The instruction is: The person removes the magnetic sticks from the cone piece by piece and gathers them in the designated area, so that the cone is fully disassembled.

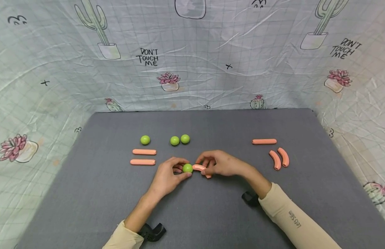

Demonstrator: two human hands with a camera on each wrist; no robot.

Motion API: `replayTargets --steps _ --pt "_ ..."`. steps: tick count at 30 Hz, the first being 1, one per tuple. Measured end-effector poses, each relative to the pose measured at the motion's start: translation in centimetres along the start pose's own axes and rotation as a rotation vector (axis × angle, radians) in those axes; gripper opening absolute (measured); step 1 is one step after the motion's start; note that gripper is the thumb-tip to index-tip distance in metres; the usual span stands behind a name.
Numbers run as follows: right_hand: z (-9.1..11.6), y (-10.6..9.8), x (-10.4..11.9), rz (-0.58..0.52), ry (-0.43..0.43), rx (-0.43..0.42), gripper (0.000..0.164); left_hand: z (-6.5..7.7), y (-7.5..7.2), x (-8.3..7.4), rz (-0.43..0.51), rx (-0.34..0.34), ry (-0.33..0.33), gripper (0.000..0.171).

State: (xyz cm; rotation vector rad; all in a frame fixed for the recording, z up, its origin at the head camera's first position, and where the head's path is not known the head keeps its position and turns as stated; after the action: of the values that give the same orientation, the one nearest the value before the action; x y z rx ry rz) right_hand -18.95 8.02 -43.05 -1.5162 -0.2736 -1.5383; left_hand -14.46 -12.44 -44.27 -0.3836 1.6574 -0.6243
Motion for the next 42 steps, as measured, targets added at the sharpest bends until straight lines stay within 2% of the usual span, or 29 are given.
replayTargets --steps 6,21,31,42 --pt "0.3 -0.2 0.0 -0.05 0.018 0.033 0.03 -0.3 0.1 0.0 0.001 -0.003 -0.022 0.033" --pt "1.1 -0.8 -0.6 -0.115 0.004 0.077 0.033 -0.8 0.5 0.1 0.024 0.022 -0.05 0.03" --pt "2.2 -2.0 -1.0 -0.047 0.028 0.038 0.046 -0.7 0.7 0.2 0.016 0.025 -0.064 0.03" --pt "2.9 -2.6 -1.2 -0.051 0.049 0.006 0.056 -0.4 0.6 0.7 0.012 0.015 -0.072 0.03"
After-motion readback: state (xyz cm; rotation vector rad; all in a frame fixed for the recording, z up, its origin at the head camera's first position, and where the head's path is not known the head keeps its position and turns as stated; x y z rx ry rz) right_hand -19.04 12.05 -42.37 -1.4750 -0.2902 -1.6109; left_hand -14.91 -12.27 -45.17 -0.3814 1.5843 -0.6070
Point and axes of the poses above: each hand's wrist, its own z-axis away from the middle knuckle, its own y-axis out of the palm, x = y × z, the point moved 4 cm from there along -z, towards the middle knuckle
